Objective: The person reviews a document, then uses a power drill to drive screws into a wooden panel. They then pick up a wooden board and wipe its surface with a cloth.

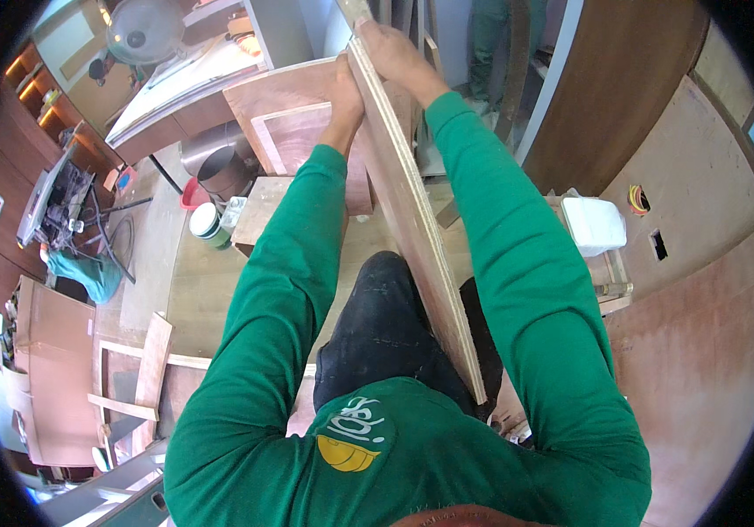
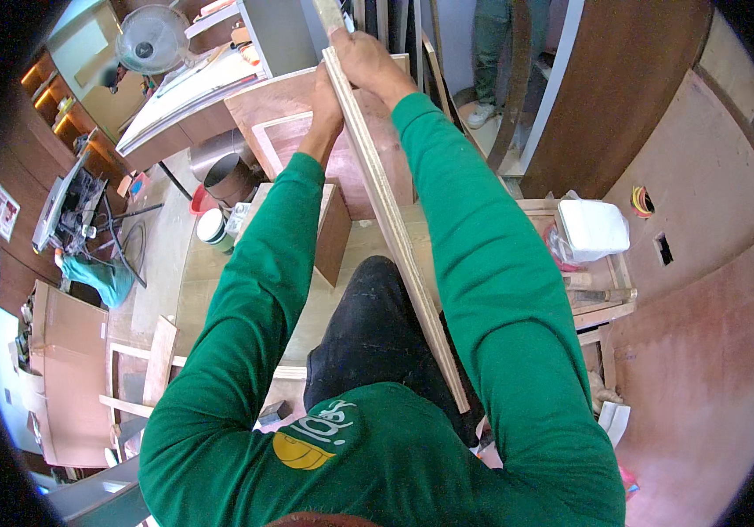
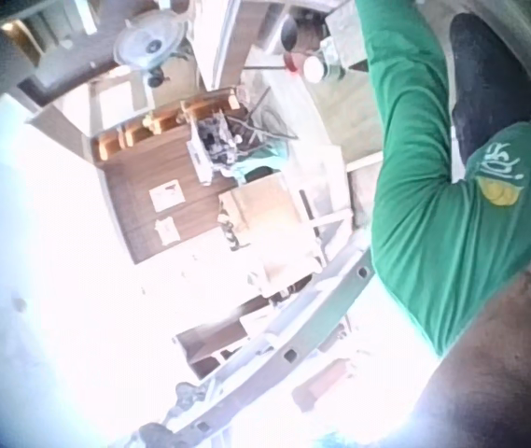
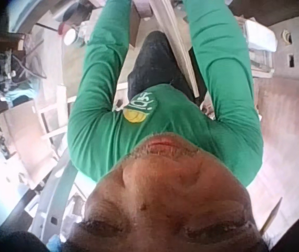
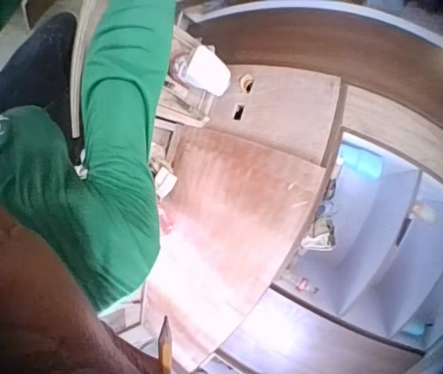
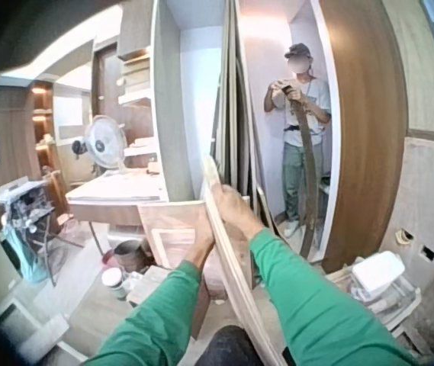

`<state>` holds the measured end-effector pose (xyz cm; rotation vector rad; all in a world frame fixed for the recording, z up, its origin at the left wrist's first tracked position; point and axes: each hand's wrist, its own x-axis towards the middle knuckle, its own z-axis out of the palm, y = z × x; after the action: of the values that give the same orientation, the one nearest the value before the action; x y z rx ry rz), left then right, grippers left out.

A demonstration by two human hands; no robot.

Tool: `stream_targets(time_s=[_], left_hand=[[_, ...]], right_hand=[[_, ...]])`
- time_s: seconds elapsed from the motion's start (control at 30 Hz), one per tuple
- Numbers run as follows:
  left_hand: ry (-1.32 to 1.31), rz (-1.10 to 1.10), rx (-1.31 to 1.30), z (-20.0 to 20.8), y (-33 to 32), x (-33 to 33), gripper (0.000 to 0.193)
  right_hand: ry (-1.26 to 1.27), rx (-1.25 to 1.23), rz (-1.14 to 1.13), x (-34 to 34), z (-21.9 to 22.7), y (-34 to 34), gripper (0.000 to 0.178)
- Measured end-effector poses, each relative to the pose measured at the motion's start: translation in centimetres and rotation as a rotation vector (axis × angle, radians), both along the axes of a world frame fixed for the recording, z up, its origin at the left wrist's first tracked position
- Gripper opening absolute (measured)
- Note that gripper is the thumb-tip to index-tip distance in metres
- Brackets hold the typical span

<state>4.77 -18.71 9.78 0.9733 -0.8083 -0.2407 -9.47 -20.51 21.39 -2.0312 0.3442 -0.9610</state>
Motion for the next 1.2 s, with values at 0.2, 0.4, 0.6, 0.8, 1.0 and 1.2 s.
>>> stream_targets(time_s=[0.2, 0.4, 0.6, 0.8, 1.0, 1.2], left_hand=[[-0.121, 0.099, 0.074, -0.5, -0.2, 0.8, 0.065], [-0.29, 0.196, 0.206, -0.5, 0.2, -0.3, 0.058], [-0.223, 0.053, 0.176, 3.2, 0.5, -5.2, 0.065], [-0.398, 0.229, 0.246, 2.3, -0.5, -4.2, 0.052], [-0.39, 0.176, 0.109, -1.0, -1.0, 1.0, 0.044], [-0.366, 0.166, 0.093, -0.6, -2.2, 1.2, 0.038]], right_hand=[[-0.01, -0.134, -0.123, -6.5, -4.5, 3.9, 0.062], [0.076, 0.02, -0.072, -19.3, -11.3, 12.3, 0.05], [0.04, -0.198, -0.127, -11.2, -2.5, 3.8, 0.053], [-0.047, -0.191, -0.146, -8.5, -1.7, 1.9, 0.062], [0.049, -0.137, -0.188, -18.5, -10.8, 11.6, 0.049], [0.211, -0.006, -0.146, -32.6, -15.1, 21.6, 0.039]])
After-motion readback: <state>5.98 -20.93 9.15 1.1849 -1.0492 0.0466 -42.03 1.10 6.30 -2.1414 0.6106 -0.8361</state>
